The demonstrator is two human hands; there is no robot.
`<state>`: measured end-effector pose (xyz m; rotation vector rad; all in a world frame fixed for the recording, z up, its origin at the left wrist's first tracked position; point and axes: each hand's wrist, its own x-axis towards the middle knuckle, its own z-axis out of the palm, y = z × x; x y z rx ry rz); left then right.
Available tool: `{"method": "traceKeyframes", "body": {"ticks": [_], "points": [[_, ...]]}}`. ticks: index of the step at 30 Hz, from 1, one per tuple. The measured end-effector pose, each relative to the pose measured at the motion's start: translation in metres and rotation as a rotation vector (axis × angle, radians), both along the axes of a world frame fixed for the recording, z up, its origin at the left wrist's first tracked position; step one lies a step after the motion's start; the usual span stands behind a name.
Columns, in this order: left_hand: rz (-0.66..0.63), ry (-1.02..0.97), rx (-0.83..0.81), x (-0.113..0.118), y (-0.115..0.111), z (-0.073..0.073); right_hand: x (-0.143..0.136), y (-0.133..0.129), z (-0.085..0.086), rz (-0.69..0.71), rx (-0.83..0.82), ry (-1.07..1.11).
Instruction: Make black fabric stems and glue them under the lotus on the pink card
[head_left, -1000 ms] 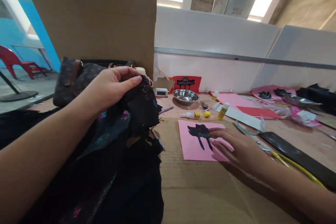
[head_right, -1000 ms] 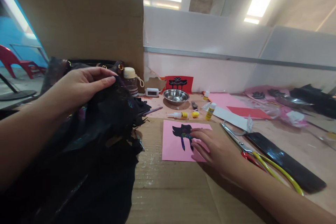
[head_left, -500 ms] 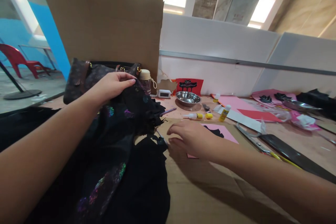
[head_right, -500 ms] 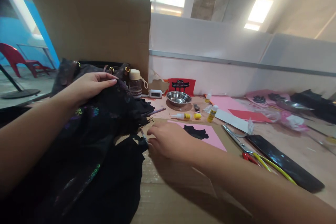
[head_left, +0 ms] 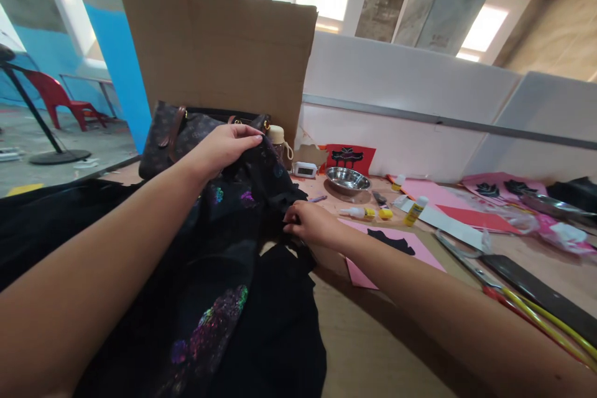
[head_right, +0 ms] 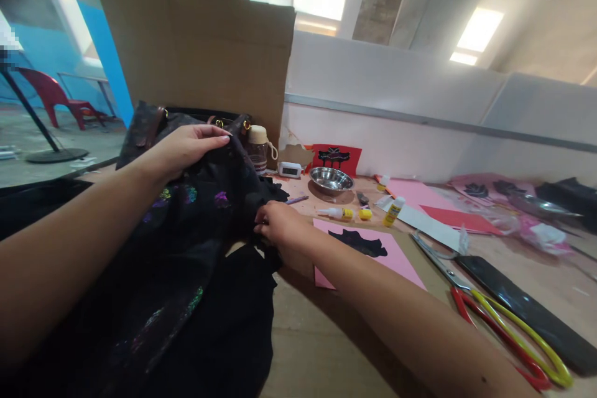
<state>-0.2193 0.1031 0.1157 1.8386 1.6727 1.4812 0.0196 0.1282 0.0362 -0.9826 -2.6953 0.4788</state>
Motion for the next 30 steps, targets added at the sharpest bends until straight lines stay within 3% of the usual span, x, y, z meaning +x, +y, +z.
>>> {"method": "traceKeyframes", "body": {"ticks": [7, 11, 17, 20, 25, 30], "points": [[0.063, 0.334, -0.141, -0.01, 0.008, -0.011, 0.026, -0.006, 0.032, -0.012, -0.135, 0.236], [0.035, 0.434, -0.153, 0.009, 0.006, -0.019, 0.046, -0.021, 0.047, 0.007, -0.254, 0.305], [-0.388, 0.422, -0.164, 0.074, -0.026, -0.012, 0.069, -0.036, 0.047, -0.032, -0.311, 0.364], [-0.602, 0.369, -0.228, 0.096, -0.038, -0.016, 0.074, -0.035, 0.043, -0.051, -0.342, 0.388], [-0.497, 0.285, -0.267, 0.105, -0.034, -0.029, 0.077, -0.028, 0.039, -0.02, -0.42, 0.43], [-0.459, 0.259, -0.271, 0.099, -0.027, -0.029, 0.086, -0.022, 0.042, 0.002, -0.517, 0.396]]}}
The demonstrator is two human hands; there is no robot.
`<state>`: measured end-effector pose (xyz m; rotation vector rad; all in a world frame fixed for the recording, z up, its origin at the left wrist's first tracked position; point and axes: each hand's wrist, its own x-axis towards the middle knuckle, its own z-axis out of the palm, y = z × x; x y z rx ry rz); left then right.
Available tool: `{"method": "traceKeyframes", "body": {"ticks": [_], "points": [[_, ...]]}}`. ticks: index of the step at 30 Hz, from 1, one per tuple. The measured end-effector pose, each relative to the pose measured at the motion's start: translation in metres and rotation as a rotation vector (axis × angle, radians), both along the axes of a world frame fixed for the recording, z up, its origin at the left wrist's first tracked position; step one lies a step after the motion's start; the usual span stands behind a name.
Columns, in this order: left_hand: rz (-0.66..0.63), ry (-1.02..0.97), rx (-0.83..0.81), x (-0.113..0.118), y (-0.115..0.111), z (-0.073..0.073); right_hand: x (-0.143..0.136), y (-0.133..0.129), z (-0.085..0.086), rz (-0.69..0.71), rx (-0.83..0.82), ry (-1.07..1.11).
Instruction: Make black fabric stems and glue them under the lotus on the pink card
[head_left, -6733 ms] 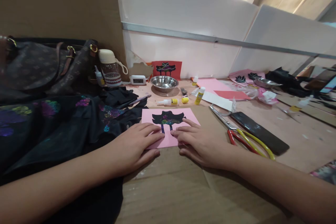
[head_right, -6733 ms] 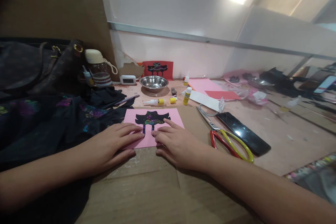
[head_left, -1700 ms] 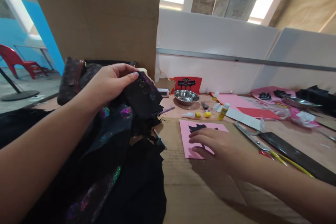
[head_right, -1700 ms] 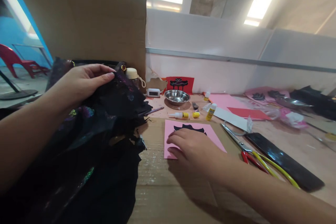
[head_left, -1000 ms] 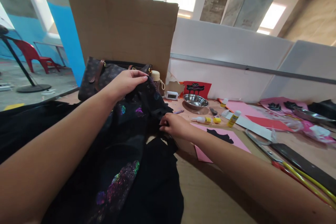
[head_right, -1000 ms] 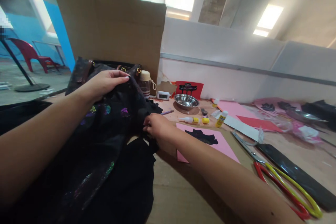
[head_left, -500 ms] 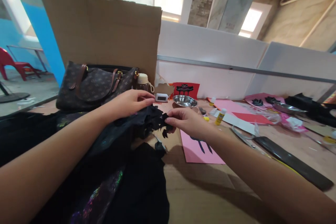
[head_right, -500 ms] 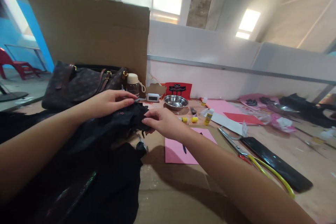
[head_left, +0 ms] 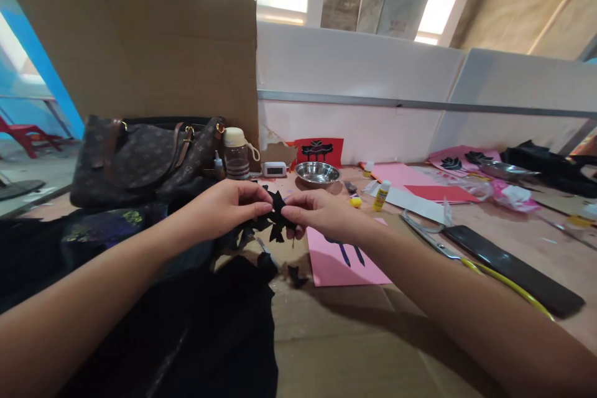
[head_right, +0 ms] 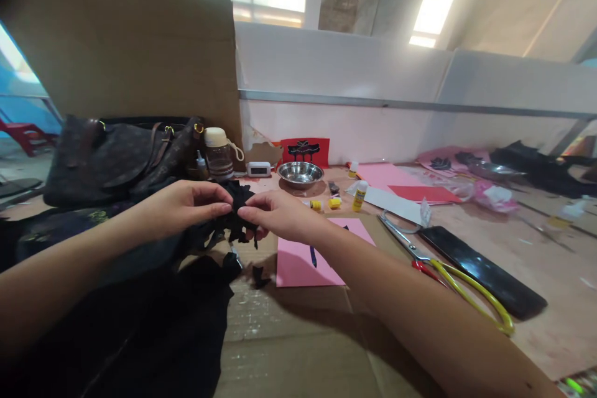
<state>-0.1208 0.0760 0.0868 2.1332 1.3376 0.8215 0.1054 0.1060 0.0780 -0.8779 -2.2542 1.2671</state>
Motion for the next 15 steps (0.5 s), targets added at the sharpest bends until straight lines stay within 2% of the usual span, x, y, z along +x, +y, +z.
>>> {"method": "traceKeyframes", "body": {"ticks": [6, 15], "points": [[0.046, -0.013, 0.001, -0.003, 0.002, 0.0, 0.012, 0.009, -0.001, -0.03, 0.003, -0.064], [0.059, 0.039, 0.024, -0.008, 0.008, -0.002, 0.013, 0.017, -0.004, -0.076, 0.068, -0.106]]}}
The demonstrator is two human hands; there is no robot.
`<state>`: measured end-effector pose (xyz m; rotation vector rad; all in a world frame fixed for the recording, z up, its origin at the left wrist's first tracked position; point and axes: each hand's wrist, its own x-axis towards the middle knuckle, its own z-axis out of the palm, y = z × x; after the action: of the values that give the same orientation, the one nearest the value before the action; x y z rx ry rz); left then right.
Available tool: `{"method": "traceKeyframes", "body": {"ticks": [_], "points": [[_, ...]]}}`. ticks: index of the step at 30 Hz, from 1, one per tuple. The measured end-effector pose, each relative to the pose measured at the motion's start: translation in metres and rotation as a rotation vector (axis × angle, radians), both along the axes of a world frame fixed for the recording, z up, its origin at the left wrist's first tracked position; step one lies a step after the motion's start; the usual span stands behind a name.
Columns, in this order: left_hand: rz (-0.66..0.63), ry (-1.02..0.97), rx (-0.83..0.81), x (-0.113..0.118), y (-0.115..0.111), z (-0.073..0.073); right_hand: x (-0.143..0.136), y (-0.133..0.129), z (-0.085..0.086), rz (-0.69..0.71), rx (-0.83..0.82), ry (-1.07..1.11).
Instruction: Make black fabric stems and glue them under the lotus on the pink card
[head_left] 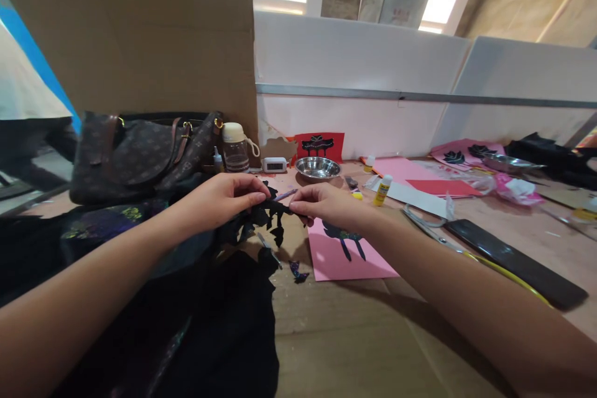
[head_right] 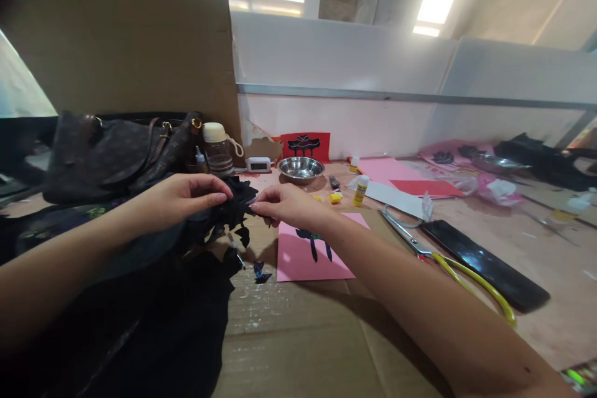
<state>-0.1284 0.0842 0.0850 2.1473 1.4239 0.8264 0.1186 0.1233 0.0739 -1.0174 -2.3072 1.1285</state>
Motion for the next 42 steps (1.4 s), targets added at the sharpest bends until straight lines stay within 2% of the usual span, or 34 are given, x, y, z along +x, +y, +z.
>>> {"method": "traceKeyframes", "body": {"ticks": [8, 11, 20, 26, 31, 36, 39, 42], "points": [[-0.036, 0.186, -0.036, -0.011, 0.011, -0.017, 0.001, 0.002, -0.004, -0.034, 0.061, -0.105], [-0.044, 0.198, -0.014, -0.005, 0.009, -0.022, 0.0, 0.001, -0.006, -0.03, 0.075, -0.104], [-0.199, 0.182, -0.089, 0.02, 0.0, -0.045, -0.001, 0.002, -0.004, 0.017, 0.077, -0.028], [-0.119, 0.211, -0.082, 0.01, 0.011, -0.05, 0.005, 0.009, -0.009, 0.057, 0.124, -0.117], [-0.076, 0.236, -0.022, 0.004, 0.021, -0.065, 0.007, 0.004, -0.016, 0.071, 0.24, -0.25], [-0.096, 0.224, -0.002, 0.001, 0.029, -0.081, 0.003, -0.005, -0.022, 0.097, 0.245, -0.425], [-0.118, 0.221, -0.008, -0.002, 0.032, -0.086, 0.001, -0.005, -0.025, 0.09, 0.261, -0.436], [-0.125, 0.213, -0.002, -0.004, 0.034, -0.088, 0.0, -0.001, -0.02, 0.089, 0.22, -0.395]]}}
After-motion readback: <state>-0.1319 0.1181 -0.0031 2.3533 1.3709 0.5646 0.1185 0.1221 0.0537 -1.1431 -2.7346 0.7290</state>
